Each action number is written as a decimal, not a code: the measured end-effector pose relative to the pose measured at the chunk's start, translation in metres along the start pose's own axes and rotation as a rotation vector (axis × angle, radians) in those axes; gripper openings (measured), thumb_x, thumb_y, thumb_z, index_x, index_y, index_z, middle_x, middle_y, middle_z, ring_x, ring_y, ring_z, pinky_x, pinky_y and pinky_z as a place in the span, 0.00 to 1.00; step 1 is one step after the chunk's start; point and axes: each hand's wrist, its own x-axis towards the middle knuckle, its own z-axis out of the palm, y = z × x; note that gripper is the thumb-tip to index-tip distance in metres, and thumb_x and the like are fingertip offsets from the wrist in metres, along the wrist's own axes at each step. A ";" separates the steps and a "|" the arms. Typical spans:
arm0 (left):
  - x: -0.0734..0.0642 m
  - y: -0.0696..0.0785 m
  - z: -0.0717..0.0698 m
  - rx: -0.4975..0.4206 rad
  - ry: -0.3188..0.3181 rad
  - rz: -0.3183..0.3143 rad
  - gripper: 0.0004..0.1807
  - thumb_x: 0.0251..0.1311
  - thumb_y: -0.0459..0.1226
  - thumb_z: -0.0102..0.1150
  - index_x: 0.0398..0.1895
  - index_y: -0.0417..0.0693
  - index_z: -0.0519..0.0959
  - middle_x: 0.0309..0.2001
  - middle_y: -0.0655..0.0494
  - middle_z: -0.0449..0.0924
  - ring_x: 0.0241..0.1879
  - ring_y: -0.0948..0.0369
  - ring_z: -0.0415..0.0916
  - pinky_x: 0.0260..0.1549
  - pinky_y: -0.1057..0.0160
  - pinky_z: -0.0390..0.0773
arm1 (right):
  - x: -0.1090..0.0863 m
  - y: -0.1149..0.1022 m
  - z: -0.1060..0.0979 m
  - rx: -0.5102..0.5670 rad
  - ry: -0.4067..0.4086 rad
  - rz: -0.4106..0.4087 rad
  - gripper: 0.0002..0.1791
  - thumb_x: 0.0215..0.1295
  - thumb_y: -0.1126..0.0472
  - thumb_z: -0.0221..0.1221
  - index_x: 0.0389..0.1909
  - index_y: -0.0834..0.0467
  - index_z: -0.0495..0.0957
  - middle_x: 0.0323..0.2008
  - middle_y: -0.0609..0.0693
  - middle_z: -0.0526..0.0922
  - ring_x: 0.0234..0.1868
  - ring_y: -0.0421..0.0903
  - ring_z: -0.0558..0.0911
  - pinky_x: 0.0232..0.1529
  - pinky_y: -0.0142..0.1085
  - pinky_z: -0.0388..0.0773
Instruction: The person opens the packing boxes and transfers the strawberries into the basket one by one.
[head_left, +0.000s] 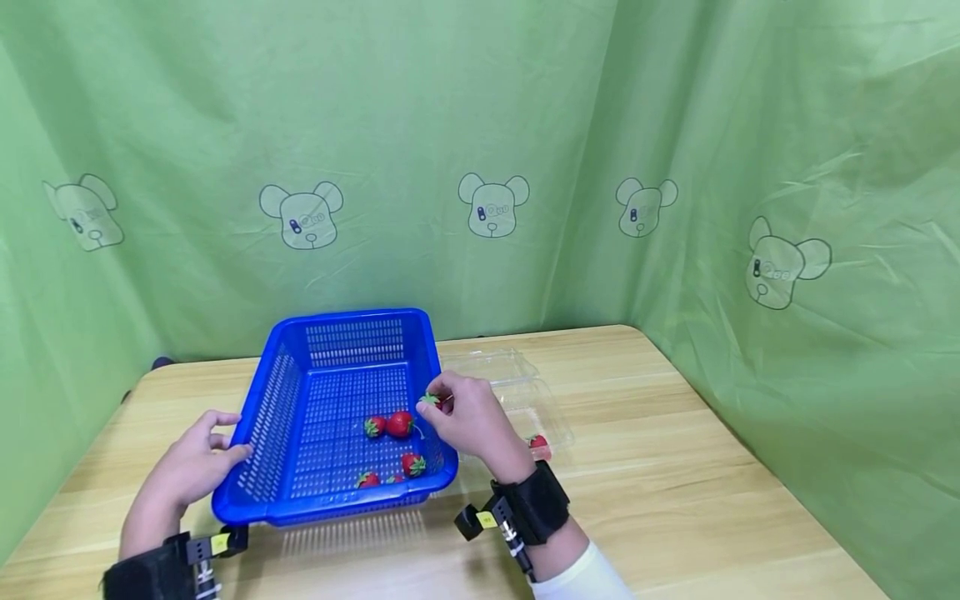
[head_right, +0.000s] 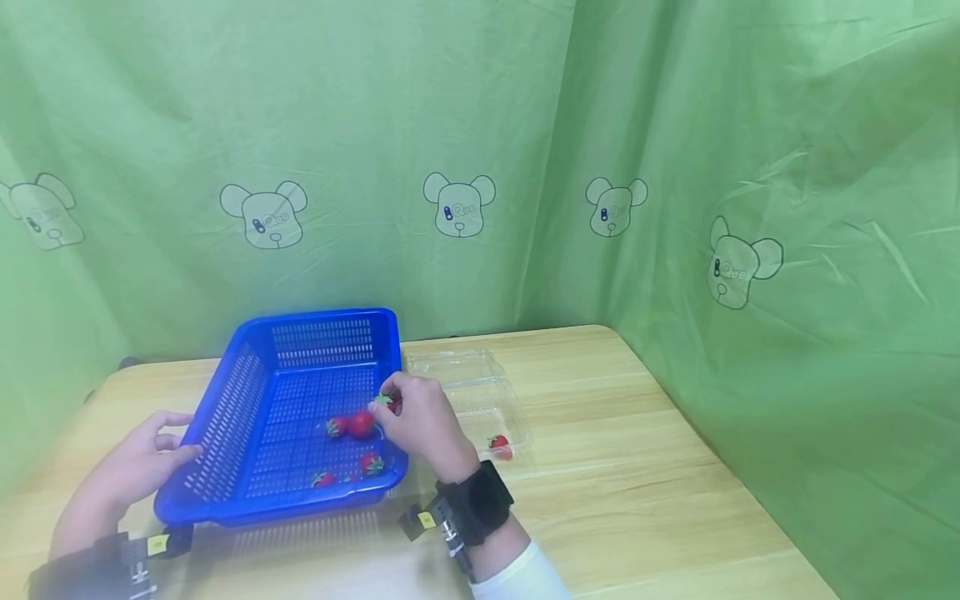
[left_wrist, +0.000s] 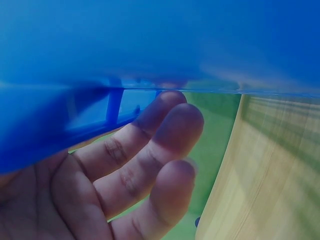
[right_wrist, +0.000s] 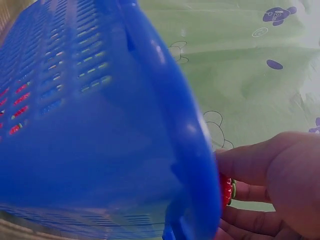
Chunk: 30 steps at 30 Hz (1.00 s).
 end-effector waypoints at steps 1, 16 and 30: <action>0.000 0.000 0.000 0.000 0.001 0.001 0.31 0.70 0.35 0.49 0.68 0.28 0.49 0.50 0.27 0.70 0.37 0.52 0.80 0.37 0.50 0.82 | 0.000 0.000 0.001 0.001 -0.001 -0.006 0.10 0.64 0.56 0.64 0.40 0.59 0.81 0.26 0.45 0.77 0.27 0.41 0.75 0.28 0.31 0.75; 0.000 -0.002 0.001 -0.019 0.000 0.018 0.31 0.70 0.34 0.48 0.68 0.28 0.49 0.49 0.27 0.71 0.36 0.51 0.81 0.36 0.50 0.83 | -0.002 0.000 0.016 0.027 -0.053 -0.154 0.09 0.64 0.58 0.64 0.39 0.59 0.80 0.24 0.43 0.75 0.25 0.38 0.74 0.26 0.29 0.74; -0.002 0.000 0.001 -0.031 0.001 0.012 0.31 0.70 0.33 0.48 0.69 0.28 0.49 0.48 0.29 0.72 0.35 0.52 0.81 0.35 0.51 0.83 | -0.003 -0.003 0.030 -0.065 -0.138 -0.242 0.10 0.64 0.57 0.64 0.42 0.57 0.81 0.36 0.47 0.83 0.35 0.42 0.80 0.36 0.28 0.76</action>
